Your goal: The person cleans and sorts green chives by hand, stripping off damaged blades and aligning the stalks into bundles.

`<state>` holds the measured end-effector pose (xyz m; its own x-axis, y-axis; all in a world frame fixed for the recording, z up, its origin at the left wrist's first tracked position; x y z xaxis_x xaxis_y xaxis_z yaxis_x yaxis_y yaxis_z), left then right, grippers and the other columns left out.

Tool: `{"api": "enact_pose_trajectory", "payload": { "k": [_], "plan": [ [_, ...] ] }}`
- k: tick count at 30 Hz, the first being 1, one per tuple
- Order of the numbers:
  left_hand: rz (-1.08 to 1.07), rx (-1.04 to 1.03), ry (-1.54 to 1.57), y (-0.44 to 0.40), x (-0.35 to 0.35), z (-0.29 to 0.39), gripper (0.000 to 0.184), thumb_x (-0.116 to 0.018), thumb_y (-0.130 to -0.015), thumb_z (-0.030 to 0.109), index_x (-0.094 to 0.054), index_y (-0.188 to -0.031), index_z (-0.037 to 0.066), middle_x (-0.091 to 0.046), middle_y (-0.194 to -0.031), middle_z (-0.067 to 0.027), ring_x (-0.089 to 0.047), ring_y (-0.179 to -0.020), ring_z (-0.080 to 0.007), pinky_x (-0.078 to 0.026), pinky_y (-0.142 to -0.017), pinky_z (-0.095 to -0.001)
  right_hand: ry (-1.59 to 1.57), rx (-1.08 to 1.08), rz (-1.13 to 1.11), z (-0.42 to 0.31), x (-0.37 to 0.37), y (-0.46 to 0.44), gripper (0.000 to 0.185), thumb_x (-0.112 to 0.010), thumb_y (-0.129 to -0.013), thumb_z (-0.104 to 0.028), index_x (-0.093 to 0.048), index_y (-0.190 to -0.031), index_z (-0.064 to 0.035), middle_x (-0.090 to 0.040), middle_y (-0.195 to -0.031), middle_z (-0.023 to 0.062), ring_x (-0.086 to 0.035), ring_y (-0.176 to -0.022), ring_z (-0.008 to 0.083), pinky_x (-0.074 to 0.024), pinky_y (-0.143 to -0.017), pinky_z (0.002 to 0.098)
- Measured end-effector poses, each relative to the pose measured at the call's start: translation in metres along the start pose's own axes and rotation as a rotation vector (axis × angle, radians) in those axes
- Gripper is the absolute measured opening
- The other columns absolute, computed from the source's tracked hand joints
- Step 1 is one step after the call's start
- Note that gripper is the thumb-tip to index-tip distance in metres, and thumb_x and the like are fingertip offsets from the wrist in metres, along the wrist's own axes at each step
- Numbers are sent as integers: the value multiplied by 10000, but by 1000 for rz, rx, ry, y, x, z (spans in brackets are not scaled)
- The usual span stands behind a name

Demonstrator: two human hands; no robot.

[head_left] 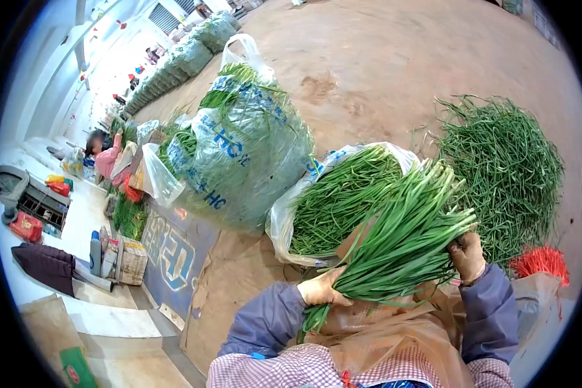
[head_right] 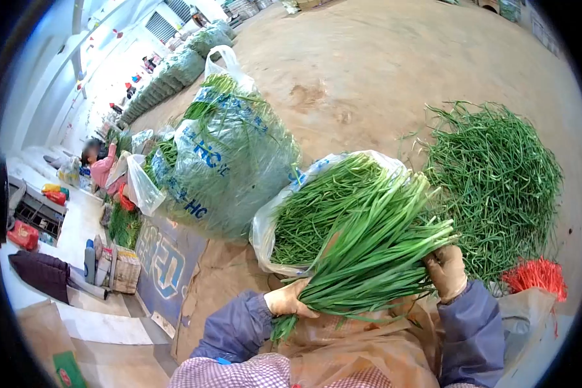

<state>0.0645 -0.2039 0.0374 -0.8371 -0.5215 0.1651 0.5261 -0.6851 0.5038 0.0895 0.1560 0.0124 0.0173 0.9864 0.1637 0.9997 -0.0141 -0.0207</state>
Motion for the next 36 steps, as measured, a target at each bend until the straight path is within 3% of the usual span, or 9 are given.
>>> {"api": "enact_pose_trajectory", "payload": {
  "k": [5, 8, 12, 16, 20, 23, 30, 32, 36],
  "plan": [
    [39, -23, -56, 1, -4, -9, 962, -815, -691, 92, -264, -1477, 26, -447, -1415, -122, -394, -1305, -217, -288, -1109, -335, 621, 342, 248, 12, 3, -3, 240, -569, -792, 98, -648, -986, -20, -677, -821, 84, -653, -721, 227, -515, -672, 322],
    [23, -35, -10, 5, -3, 5, 928, -810, -702, 102, -288, -1466, 29, -474, -1387, -115, -422, -1272, -212, -323, -1077, -328, 515, 267, 515, 67, 44, -10, 130, -537, -879, 12, -649, -938, -21, -647, -769, 68, -625, -674, 234, -509, -653, 332],
    [-25, -15, 242, -1, -7, -18, 871, -800, -709, 68, -334, -1445, 46, -528, -1298, -89, -508, -1088, -169, -458, -874, -302, -774, -364, 775, 197, 139, -18, 219, -583, -932, -239, -599, -868, -31, -591, -733, 77, -581, -625, 189, -502, -562, 353],
    [-56, -45, 495, 2, -16, -34, 769, -756, -718, -3, -391, -1395, 14, -588, -1040, -92, -546, -831, -159, -461, -654, -294, -408, -581, 233, 146, 54, 12, 317, -607, -917, -282, -620, -1086, -14, -656, -873, 106, -620, -745, 202, -531, -671, 349],
    [-278, 10, 812, 7, -11, -38, 677, -663, -735, -67, -409, -1361, -32, -484, -620, -73, -359, -409, -118, -248, -391, -285, -986, -464, -143, 53, -23, -18, 303, -612, -923, -247, -625, -1132, -28, -668, -926, 89, -638, -801, 177, -546, -722, 328],
    [-313, 29, 916, 3, -13, -59, 644, -658, -763, -16, -412, -1358, -37, -464, -573, -74, -345, -388, -136, -261, -394, -287, -1130, -262, -163, 21, -19, -28, 300, -615, -928, -221, -629, -1165, -38, -677, -966, 75, -652, -844, 158, -557, -761, 312],
    [-396, -36, 997, 4, -17, -49, 641, -569, -746, -35, -395, -1364, -27, -457, -571, -40, -298, -373, -98, -219, -384, -268, -678, -303, 242, 10, 17, -13, 224, -682, -892, -189, -641, -1045, -30, -636, -748, -16, -579, -578, 70, -474, -500, 207],
    [-353, -17, 987, 6, -17, -47, 621, -573, -747, -38, -410, -1346, -25, -487, -616, -47, -300, -377, -99, -221, -388, -268, -767, -301, 224, -4, 40, 2, 254, -661, -909, -223, -607, -1085, -48, -547, -661, -63, -433, -464, 27, -347, -404, 197],
    [-318, 53, 1035, 13, -17, -52, 528, -636, -706, -19, -495, -1215, -26, -532, -718, -68, -378, -427, -121, -286, -415, -277, -1133, 14, 771, 12, 104, 19, 249, -607, -930, -212, -558, -1135, -79, -470, -602, -75, -321, -418, 44, -246, -371, 206]
  ]
}}
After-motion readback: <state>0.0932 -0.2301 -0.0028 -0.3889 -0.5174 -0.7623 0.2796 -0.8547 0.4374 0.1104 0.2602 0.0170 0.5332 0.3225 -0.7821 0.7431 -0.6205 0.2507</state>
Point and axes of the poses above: each hand's wrist, its own y-axis away from the middle knuckle, its own x-axis out of the back of the hand, z = x × y, the point moved 1 cm from there along -y, towards the middle knuckle
